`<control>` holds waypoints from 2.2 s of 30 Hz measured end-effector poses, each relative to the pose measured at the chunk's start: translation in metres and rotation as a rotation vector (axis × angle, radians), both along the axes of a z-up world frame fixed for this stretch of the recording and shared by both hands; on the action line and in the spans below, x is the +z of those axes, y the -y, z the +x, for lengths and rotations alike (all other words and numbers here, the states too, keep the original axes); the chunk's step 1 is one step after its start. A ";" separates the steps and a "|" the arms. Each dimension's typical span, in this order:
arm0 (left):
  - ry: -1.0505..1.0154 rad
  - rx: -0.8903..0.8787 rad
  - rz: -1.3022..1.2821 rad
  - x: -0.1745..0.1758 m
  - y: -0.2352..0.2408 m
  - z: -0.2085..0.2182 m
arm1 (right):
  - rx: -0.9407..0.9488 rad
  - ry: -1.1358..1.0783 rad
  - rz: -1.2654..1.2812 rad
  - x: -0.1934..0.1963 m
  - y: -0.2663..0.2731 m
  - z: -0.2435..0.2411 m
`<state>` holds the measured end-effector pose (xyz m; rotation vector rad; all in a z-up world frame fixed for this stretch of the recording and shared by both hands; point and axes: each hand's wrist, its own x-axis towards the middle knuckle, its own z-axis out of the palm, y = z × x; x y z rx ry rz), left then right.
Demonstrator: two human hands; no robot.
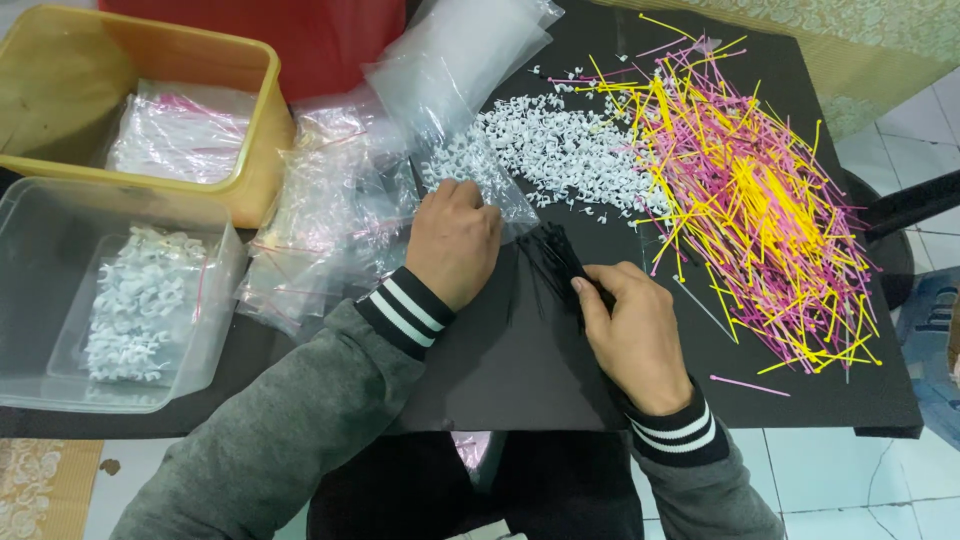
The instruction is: The person assembles small white plastic clips onto colorful plastic sticks by hand. They repeatedly pick up a clip and a stick, attach them together, and place the finished assembly on the table. Finally, they gather the completed items and place them into a clear plastic bag.
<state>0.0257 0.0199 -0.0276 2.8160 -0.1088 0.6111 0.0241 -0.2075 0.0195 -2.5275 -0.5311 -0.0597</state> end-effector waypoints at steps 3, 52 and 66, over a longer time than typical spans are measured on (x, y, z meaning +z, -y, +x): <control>0.044 -0.037 0.003 -0.019 -0.001 0.012 | 0.047 0.010 0.024 -0.006 -0.002 0.002; 0.125 -0.249 -0.553 0.015 -0.029 0.011 | 0.190 -0.069 -0.024 0.027 -0.061 0.020; 0.190 -0.306 -0.658 0.023 -0.028 0.010 | 0.209 -0.033 -0.130 -0.005 -0.060 0.028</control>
